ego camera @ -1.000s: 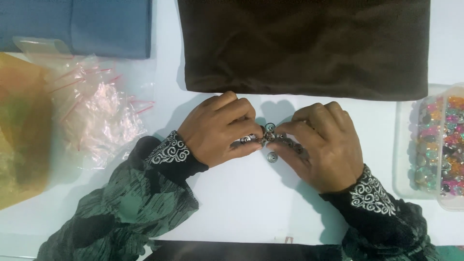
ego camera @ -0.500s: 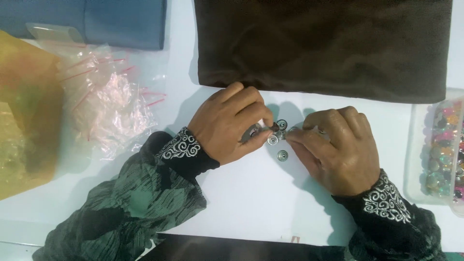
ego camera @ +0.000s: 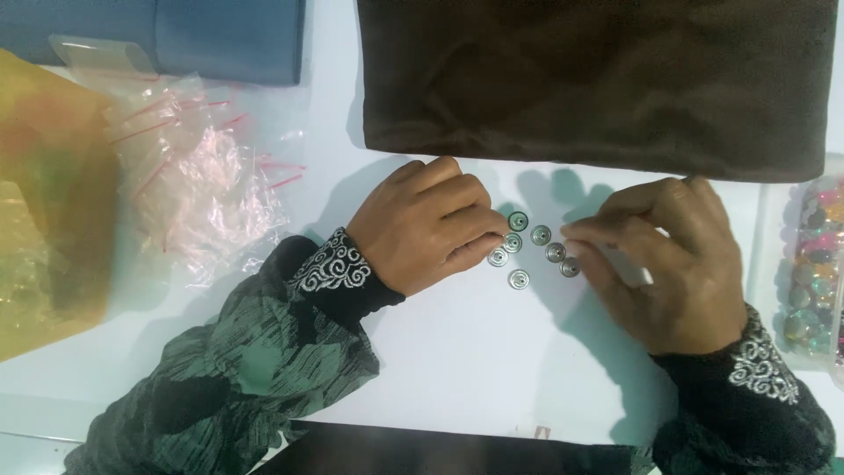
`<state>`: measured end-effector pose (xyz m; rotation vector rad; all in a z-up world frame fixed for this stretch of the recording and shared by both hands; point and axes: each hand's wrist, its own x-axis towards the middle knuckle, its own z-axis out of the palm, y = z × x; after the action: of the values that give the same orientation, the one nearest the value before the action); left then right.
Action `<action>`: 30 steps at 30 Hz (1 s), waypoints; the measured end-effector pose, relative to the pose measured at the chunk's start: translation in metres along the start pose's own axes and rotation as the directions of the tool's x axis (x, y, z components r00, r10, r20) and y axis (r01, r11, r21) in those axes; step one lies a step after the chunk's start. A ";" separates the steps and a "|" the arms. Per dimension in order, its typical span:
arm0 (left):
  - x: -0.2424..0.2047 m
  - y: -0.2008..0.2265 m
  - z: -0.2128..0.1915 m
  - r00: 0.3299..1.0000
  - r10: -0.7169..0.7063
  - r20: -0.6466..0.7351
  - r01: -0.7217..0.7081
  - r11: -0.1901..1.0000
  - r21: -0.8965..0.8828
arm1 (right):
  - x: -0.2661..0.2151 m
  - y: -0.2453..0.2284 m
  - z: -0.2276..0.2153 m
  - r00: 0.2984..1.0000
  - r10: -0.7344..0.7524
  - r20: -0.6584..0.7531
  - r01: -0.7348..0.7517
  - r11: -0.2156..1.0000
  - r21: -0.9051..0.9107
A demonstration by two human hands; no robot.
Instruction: Sorting silver buttons from a container of mixed buttons and placing them into a small plastic bag.
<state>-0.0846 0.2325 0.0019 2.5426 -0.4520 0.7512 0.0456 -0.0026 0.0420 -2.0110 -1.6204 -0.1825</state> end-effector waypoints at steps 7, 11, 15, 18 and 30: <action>0.005 0.004 -0.011 0.992 0.099 -0.083 -0.074 0.962 0.263 | -0.007 0.008 -0.016 0.991 0.130 0.032 -0.130 0.991 -0.011; 0.003 0.003 -0.011 0.993 0.112 -0.024 -0.107 0.982 0.155 | -0.009 0.013 -0.015 0.975 0.158 0.155 -0.168 0.984 0.052; 0.003 0.000 -0.009 0.997 0.070 0.018 -0.070 0.997 -0.038 | -0.017 0.021 -0.008 0.964 0.153 0.219 -0.165 0.986 0.037; 0.003 -0.006 -0.012 0.999 0.016 0.030 -0.014 0.998 -0.059 | -0.014 0.016 -0.013 0.939 0.244 0.240 -0.255 0.967 0.013; -0.003 -0.033 -0.026 0.975 -0.062 0.215 0.124 0.950 -0.286 | -0.011 0.010 -0.015 0.980 0.074 0.183 -0.096 0.989 0.111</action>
<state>-0.0839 0.2738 0.0089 2.3425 -0.4679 0.3568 0.0552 -0.0211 0.0468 -2.0477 -1.6067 0.1280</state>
